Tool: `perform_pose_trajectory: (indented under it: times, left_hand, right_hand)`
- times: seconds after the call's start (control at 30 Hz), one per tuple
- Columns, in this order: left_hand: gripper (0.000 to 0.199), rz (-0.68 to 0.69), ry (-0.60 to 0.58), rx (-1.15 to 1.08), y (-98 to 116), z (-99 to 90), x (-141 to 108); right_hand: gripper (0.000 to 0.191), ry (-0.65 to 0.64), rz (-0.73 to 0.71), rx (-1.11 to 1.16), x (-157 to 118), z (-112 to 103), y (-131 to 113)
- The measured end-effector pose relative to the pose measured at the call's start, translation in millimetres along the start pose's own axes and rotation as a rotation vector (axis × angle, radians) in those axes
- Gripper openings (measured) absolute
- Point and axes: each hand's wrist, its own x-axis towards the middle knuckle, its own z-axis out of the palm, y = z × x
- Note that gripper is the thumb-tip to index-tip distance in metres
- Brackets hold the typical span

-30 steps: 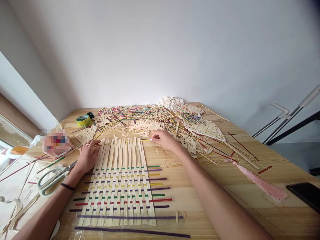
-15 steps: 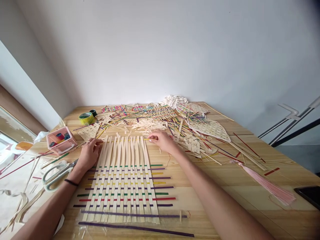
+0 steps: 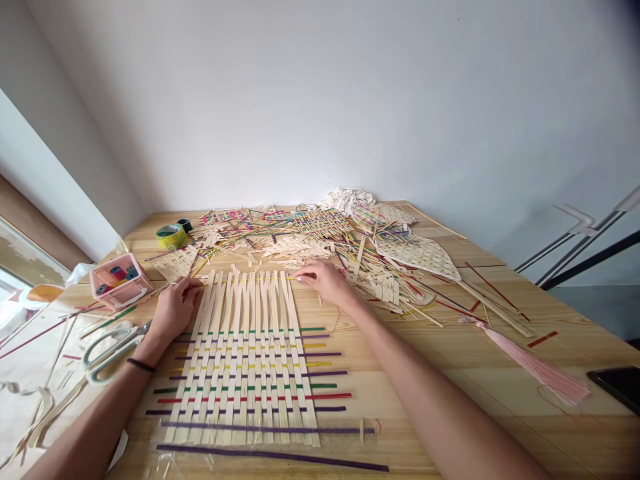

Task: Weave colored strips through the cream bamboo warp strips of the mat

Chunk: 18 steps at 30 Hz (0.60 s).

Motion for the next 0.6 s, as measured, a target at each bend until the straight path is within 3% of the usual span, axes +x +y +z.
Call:
perform_pose_trajectory:
  times: [0.6]
  left_hand:
    - [0.035, -0.057, -0.053, -0.023, -4.4, -7.9, 7.6]
  right_hand:
    - [0.015, 0.075, -0.025, -0.011, -4.4, 10.3, 10.6]
